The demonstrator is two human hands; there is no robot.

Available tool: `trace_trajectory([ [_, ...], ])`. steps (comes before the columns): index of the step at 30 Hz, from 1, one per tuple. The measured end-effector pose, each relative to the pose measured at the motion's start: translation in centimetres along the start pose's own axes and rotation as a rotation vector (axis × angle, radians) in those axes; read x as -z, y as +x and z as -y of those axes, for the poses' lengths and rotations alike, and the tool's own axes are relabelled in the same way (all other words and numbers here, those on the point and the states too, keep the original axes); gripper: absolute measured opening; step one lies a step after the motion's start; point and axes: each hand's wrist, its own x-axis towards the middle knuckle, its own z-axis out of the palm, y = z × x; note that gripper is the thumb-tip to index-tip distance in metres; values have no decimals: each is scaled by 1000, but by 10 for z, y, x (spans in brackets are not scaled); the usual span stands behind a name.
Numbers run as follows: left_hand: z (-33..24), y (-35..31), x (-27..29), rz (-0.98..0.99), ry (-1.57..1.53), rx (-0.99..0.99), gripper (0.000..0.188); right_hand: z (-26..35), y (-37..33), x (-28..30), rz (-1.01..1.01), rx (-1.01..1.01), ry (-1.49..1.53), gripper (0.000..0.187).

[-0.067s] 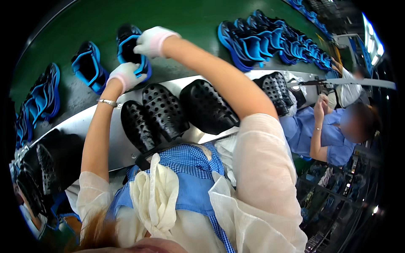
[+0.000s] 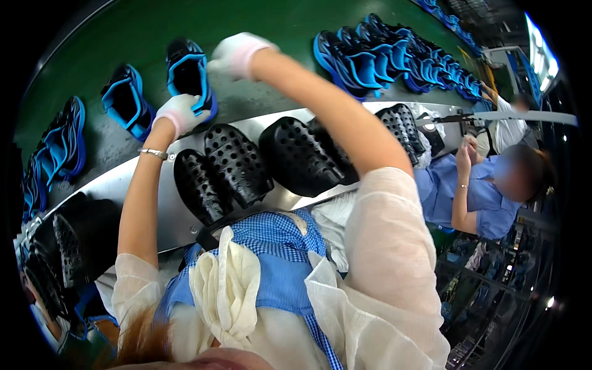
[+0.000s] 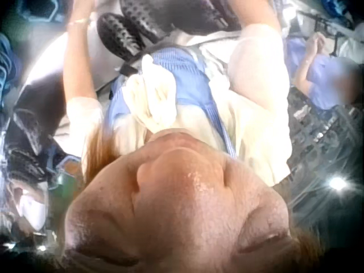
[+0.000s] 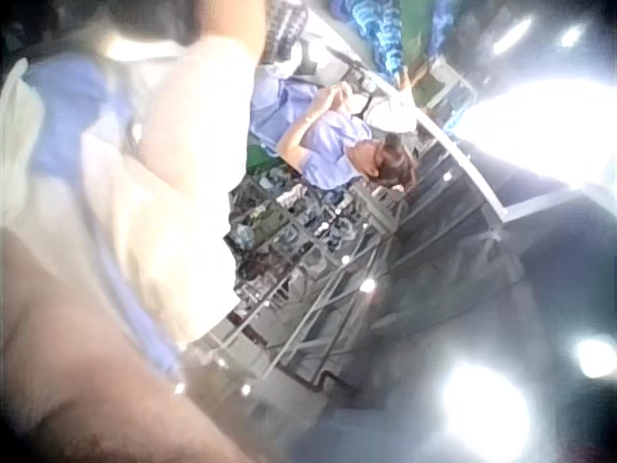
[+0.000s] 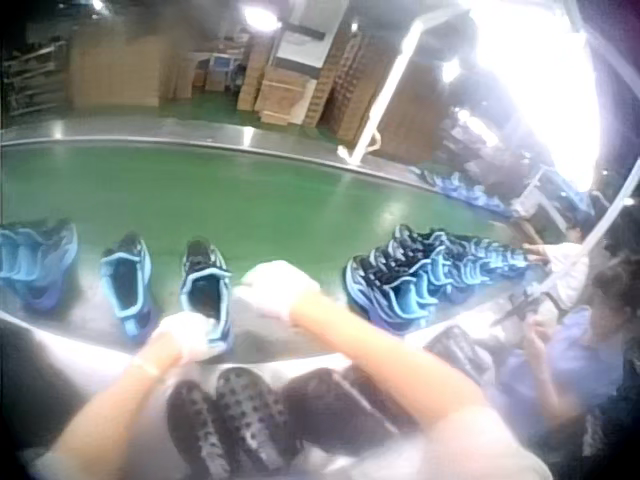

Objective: The person retrieves black plastic shoe lasts from a bag and inserts them into blue sneakers on a metal workstation.

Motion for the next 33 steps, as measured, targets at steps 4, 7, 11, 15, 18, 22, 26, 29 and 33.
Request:
trace_trajectory([
  [4,3,5,2,42,-72,15,47,-105,-62,72,-193,-342,-456,39],
  [7,2,6,6,112,-100,33,49,-183,-101,91,-78,-685,-559,39],
  [11,-2,2,12,165,-135,74,55,-276,-112,47,68,-531,-386,57],
  [15,3,-2,8,99,-37,57,58,-269,-83,23,-81,-535,-308,52],
  [18,8,-3,5,91,-58,70,59,-229,-56,15,-157,-523,-90,43],
  [22,3,-7,11,42,-92,89,50,-152,-21,-1,-216,-373,-111,42],
  [26,13,-9,22,19,51,73,44,-87,16,-25,-285,-284,-32,47],
  [29,24,-21,36,17,71,184,44,-43,23,-32,-253,-137,-38,48],
  [33,32,-16,28,-19,-12,201,44,-25,1,-30,-170,-37,-88,44],
])
